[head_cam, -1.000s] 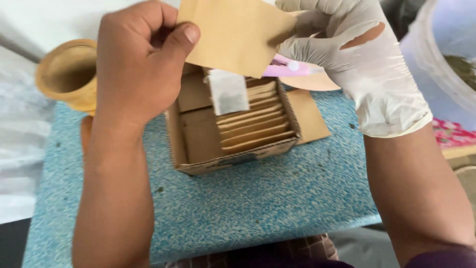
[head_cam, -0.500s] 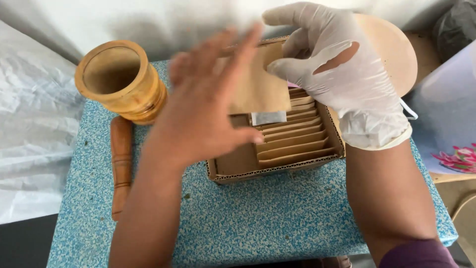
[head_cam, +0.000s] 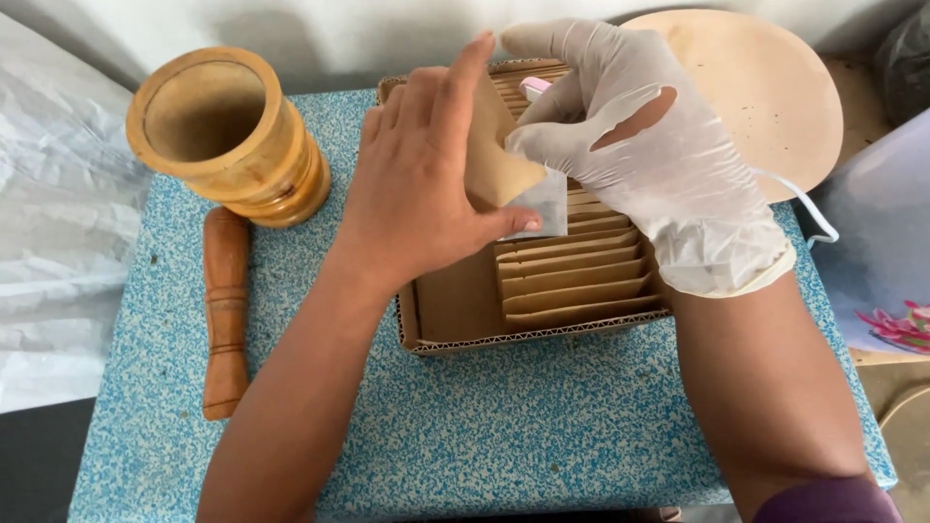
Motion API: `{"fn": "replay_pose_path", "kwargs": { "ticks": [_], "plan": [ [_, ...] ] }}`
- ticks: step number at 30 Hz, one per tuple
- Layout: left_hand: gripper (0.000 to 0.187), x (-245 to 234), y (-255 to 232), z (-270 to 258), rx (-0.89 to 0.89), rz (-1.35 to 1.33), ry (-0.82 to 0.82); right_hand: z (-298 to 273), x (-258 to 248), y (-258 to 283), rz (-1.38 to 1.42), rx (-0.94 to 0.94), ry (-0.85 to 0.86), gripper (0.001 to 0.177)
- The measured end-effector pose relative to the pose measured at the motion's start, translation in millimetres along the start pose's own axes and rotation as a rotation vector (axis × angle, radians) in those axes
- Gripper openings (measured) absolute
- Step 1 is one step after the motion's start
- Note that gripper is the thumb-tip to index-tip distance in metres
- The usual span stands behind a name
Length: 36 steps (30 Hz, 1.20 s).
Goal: Sealing small tea bags with a handheld heat sealer and organizing them into paper pouches.
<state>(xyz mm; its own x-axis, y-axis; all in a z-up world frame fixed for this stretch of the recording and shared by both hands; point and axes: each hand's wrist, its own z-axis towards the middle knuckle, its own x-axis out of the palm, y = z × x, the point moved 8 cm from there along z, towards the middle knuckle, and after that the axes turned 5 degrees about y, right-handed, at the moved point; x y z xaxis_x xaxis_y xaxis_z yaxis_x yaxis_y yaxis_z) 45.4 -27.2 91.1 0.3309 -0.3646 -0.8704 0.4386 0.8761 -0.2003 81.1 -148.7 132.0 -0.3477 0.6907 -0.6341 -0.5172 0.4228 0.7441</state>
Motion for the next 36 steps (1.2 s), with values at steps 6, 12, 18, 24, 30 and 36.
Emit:
{"fn": "replay_pose_path", "kwargs": {
  "ticks": [6,12,18,24,30,36],
  "plan": [
    [0.127,-5.2,-3.7,-4.1,0.133,-0.097,-0.031,-4.3,-1.4,12.6,0.03,-0.183,-0.024,0.048],
    [0.109,-19.3,0.7,-5.1,0.076,-0.282,0.02,-7.5,-6.4,14.4,0.02,-0.152,-0.067,0.048],
    [0.091,-14.9,37.4,-11.6,-0.38,-0.726,-0.073,-10.4,-0.1,-5.2,0.129,-0.004,0.035,0.056],
    [0.058,-0.7,36.5,-6.3,-0.574,-0.847,-0.012,-12.7,11.4,5.4,-0.095,-0.131,0.114,0.023],
    [0.086,-5.4,44.0,-8.5,-0.652,-0.771,0.049,-11.8,-6.9,5.6,-0.016,-0.073,-0.075,0.027],
    [0.114,-34.2,1.0,-7.6,0.087,-0.083,0.112,-11.6,-8.0,12.9,-0.054,-0.159,-0.087,0.041]
  ]
}}
